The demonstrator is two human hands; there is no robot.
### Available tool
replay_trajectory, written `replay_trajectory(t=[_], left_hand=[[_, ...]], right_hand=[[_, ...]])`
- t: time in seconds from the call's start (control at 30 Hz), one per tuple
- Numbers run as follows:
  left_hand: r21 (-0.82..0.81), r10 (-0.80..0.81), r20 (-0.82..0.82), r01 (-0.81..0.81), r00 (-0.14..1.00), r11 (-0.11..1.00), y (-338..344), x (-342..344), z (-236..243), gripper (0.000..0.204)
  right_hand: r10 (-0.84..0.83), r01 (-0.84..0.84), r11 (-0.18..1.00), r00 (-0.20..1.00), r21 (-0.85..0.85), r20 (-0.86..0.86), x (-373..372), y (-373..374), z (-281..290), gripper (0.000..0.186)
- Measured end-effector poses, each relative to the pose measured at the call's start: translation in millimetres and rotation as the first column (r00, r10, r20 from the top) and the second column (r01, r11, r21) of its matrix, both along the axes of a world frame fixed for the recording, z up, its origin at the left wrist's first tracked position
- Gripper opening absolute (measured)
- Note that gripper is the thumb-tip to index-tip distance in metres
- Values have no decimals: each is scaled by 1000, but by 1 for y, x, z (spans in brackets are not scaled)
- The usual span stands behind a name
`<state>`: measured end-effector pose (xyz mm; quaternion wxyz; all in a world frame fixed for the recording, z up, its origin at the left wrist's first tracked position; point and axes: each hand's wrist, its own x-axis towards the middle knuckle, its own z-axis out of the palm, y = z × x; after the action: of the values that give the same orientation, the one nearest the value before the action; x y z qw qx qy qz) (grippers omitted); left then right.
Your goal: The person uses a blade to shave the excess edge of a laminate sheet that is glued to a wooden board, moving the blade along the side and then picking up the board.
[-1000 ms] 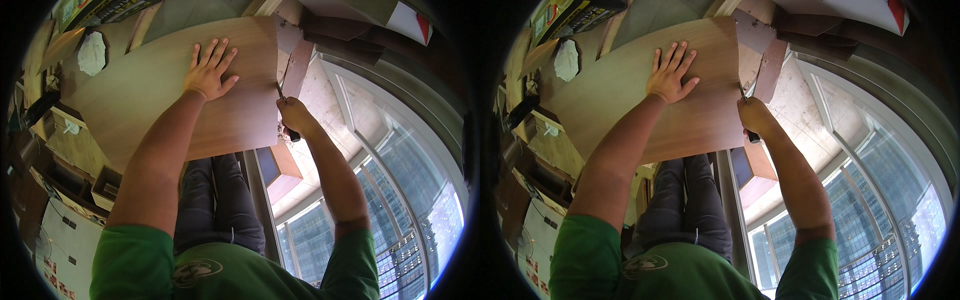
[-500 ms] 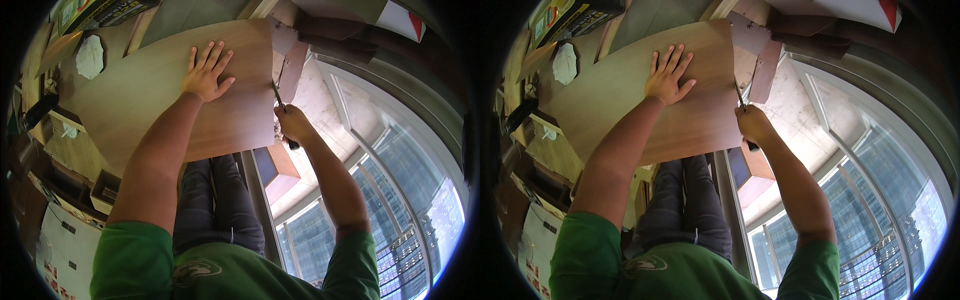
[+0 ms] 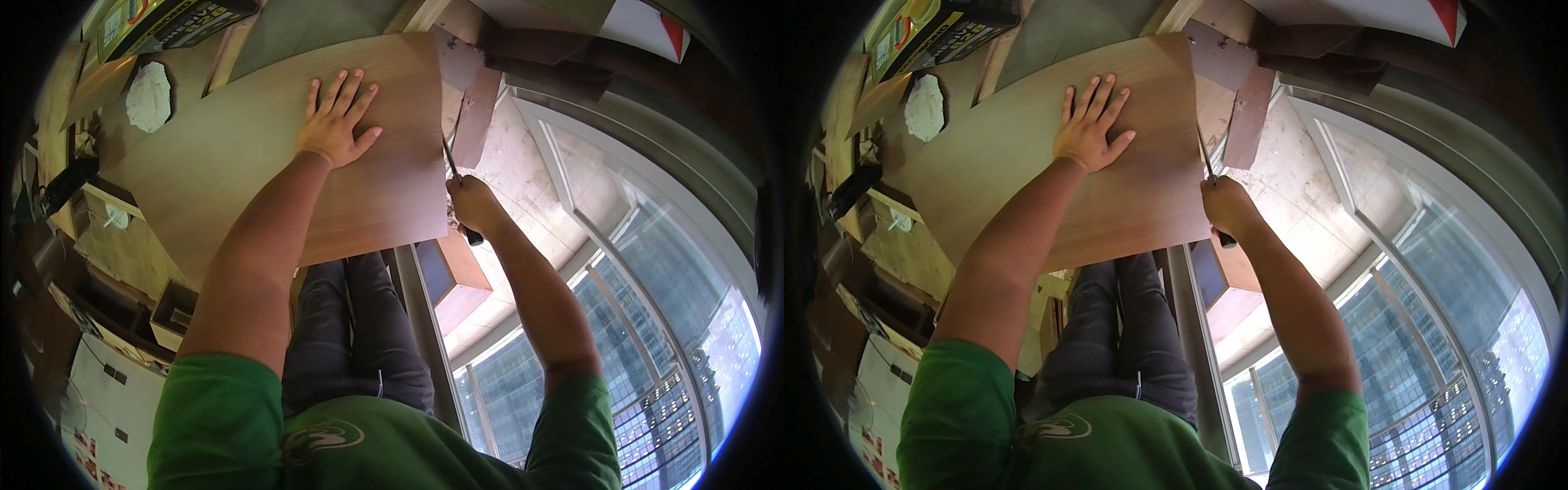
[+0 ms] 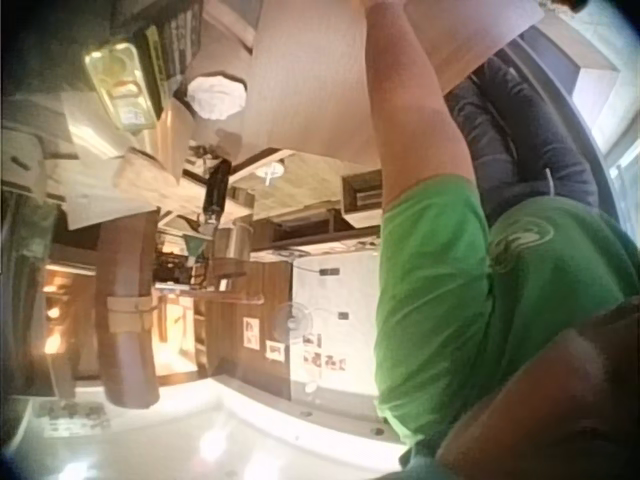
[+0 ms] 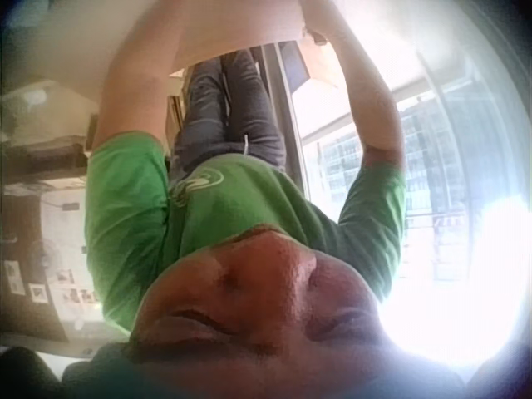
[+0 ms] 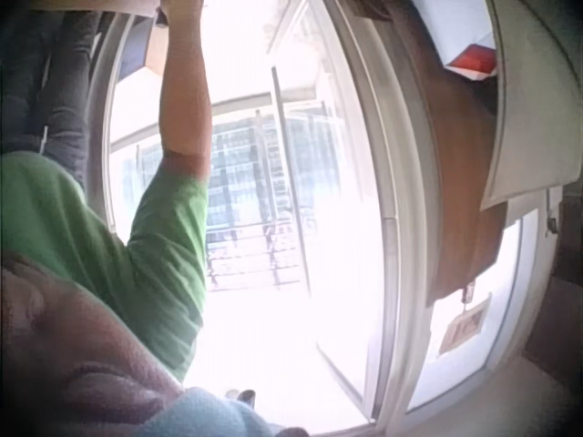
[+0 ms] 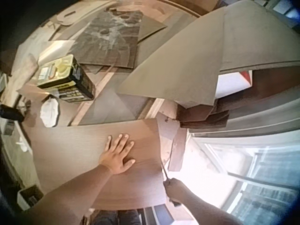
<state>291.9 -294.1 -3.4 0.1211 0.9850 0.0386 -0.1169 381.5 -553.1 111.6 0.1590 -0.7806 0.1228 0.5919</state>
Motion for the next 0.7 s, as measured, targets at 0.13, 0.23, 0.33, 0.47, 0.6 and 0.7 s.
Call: replay_trajectory(t=[0.13, 0.23, 0.33, 0.47, 0.6, 0.7], left_hand=[[15, 10, -28, -10, 1000, 1000, 1, -6, 2, 73], [21, 10, -22, -9, 1000, 1000, 0, -4, 3, 73], [12, 7, -8, -7, 1000, 1000, -3, 1, 1, 73], [9, 5, -12, -5, 1000, 1000, -2, -1, 1, 72], [13, 19, -12, -18, 1000, 1000, 1, -6, 2, 72], [4, 18, 0, -18, 1000, 1000, 1, -5, 0, 73]], right_hand=[[-115, 115, 993, 993, 8, -17, 5, -5, 46, 41], [-52, 53, 998, 998, 22, -32, 0, 1, 38, 42], [23, -23, 1000, 999, -12, -24, -8, 5, -1, 44], [44, -45, 999, 997, -21, -62, -3, 2, 5, 44], [-19, 19, 1000, 997, 5, -75, -15, -8, 53, 38], [25, -24, 1000, 999, 21, -40, -40, -28, 20, 37]])
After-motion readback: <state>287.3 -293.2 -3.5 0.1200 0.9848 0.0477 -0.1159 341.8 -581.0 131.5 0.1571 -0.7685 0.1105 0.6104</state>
